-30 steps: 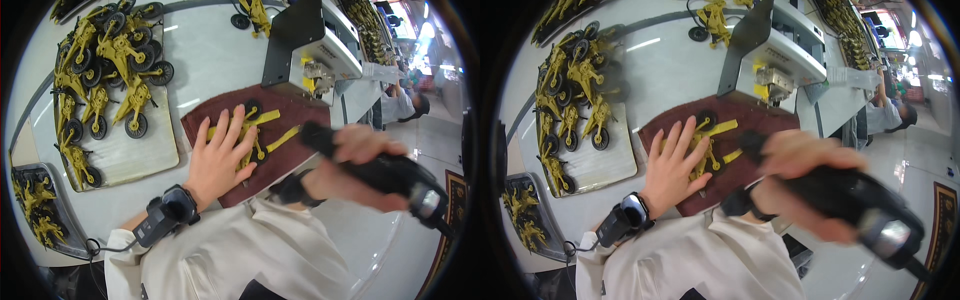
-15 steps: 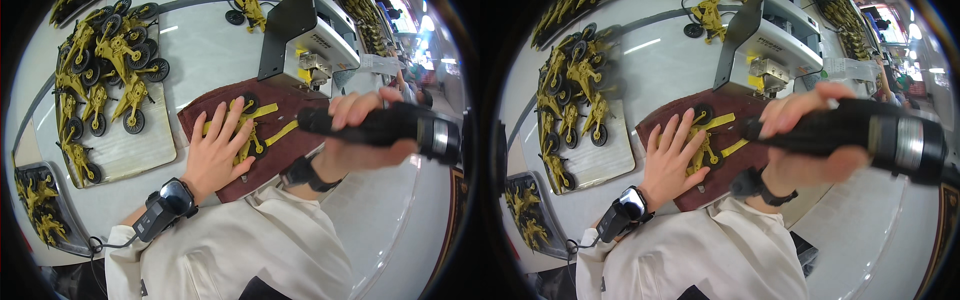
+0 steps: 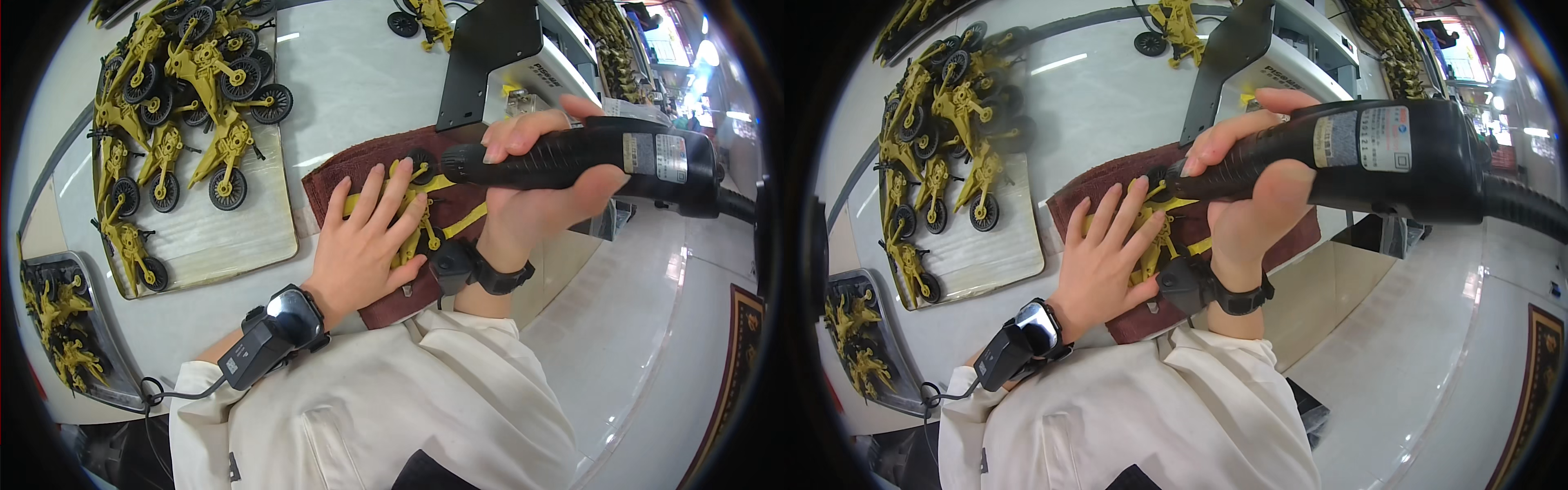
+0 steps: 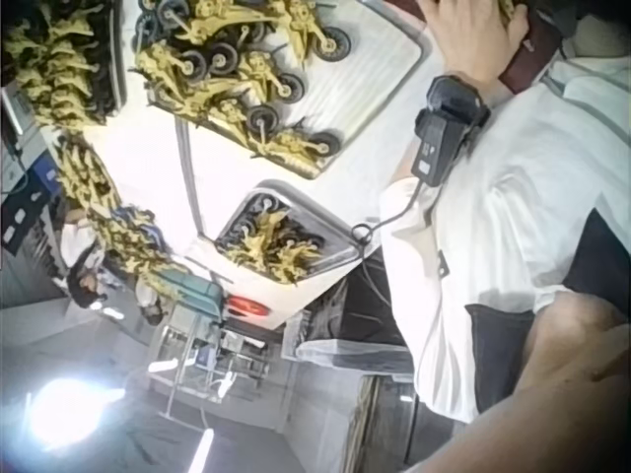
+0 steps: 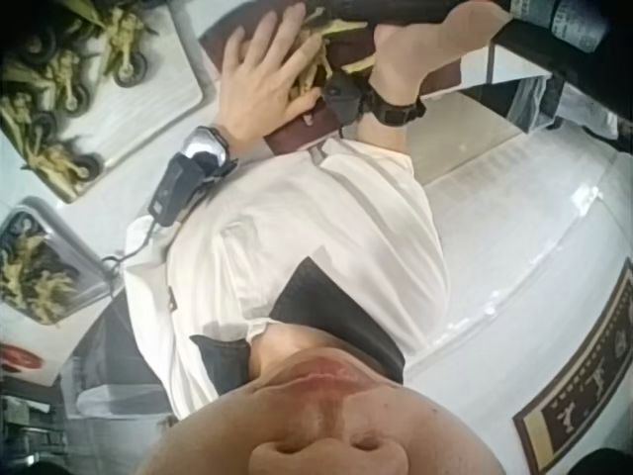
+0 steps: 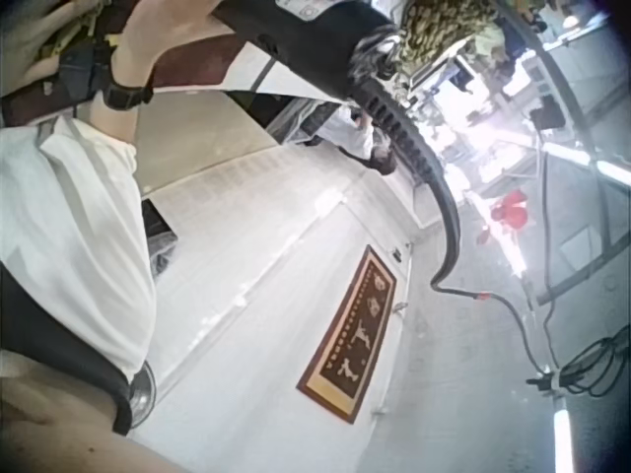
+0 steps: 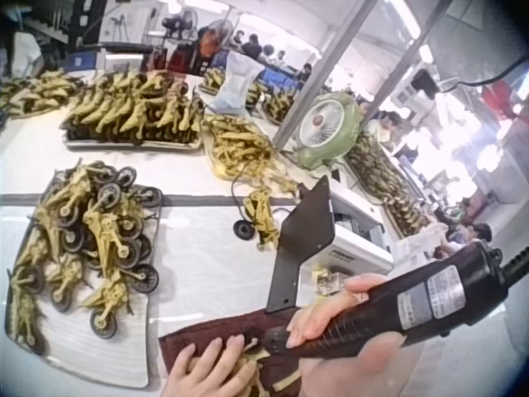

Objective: Using an electric screwdriver to fasten screws onto plastic toy motorcycle components at a factory workbench.

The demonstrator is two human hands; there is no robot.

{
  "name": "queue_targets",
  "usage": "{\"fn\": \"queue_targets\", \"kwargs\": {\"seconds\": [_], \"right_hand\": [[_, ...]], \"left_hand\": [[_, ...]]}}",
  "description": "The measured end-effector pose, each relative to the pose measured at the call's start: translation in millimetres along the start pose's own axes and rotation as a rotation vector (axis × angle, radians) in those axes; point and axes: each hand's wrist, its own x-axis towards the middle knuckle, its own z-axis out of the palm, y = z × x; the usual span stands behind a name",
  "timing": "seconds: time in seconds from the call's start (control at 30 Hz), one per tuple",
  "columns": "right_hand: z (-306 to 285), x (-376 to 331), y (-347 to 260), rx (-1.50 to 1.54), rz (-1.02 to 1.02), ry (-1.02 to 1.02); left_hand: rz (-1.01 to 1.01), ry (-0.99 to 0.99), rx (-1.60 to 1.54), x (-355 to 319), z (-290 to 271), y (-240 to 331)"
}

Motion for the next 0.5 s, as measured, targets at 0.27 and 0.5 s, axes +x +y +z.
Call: {"fn": "queue_targets", "kwargs": {"seconds": [0.27, 0.5], "right_hand": [[-0.8, 5.2, 9.3, 0.044, -0.004, -0.08], [-49.9, 7.6, -34.6, 0.259, -0.42, 0.013]], "left_hand": [[-0.007, -0.027, 0.008, 3.6, -1.9, 1.6], [0.014, 0.018, 0.058, 8.1, 4.5, -0.2]]}}
